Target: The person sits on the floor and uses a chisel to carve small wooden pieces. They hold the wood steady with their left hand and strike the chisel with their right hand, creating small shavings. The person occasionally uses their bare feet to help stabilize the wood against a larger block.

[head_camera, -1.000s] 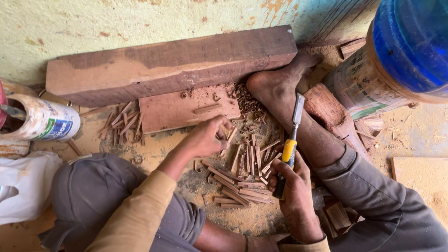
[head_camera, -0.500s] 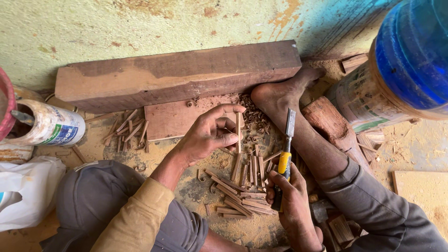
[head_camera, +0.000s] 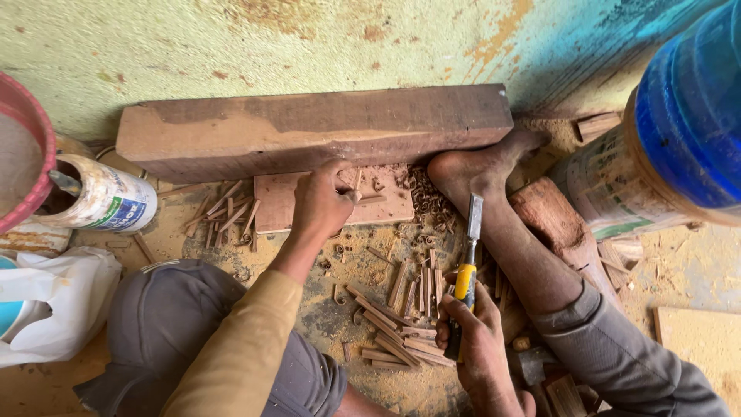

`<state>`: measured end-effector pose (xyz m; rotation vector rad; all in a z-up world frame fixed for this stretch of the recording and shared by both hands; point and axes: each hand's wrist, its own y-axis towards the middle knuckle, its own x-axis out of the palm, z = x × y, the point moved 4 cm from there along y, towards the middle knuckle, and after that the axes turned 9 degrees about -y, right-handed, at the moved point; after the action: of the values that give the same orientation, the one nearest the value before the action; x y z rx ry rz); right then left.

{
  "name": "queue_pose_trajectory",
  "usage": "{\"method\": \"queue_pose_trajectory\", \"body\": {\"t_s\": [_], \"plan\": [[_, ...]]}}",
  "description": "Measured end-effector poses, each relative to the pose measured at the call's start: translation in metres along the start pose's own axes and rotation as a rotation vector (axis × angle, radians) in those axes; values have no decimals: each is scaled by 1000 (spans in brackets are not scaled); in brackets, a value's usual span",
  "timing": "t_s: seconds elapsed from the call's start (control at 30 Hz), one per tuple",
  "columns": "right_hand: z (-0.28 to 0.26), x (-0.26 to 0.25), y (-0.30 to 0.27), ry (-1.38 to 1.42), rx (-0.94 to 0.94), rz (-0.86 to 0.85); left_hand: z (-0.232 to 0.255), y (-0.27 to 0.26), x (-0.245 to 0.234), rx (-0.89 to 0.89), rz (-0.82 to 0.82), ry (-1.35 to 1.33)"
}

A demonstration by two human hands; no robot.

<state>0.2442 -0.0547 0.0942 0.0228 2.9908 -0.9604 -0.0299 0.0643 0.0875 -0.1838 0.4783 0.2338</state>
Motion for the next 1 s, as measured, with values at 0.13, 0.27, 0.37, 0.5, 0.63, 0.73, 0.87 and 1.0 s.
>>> {"method": "queue_pose_trajectory", "body": {"t_s": [0.13, 0.27, 0.37, 0.5, 0.63, 0.73, 0.87, 1.0], "plan": [[0, 1, 0, 10, 1, -12, -6, -1, 10, -44, 12, 134], [3, 1, 1, -3, 29, -10, -18, 12, 24, 114, 97, 115], [9, 2, 4, -41, 23, -30, -25, 21, 27, 144, 155, 96], [19, 3, 8, -165, 15, -65, -34, 20, 19, -65, 73, 114], [25, 12, 6, -388, -12, -100, -56, 22, 3, -4, 151, 84], [30, 30, 3, -327, -60, -215, -72, 8, 14, -87, -28, 160], [29, 52, 2, -322, -79, -272, -66, 3, 16, 71, 73, 234], [22, 69, -3, -360, -24, -250, -72, 5, 22, 59, 113, 175]]}}
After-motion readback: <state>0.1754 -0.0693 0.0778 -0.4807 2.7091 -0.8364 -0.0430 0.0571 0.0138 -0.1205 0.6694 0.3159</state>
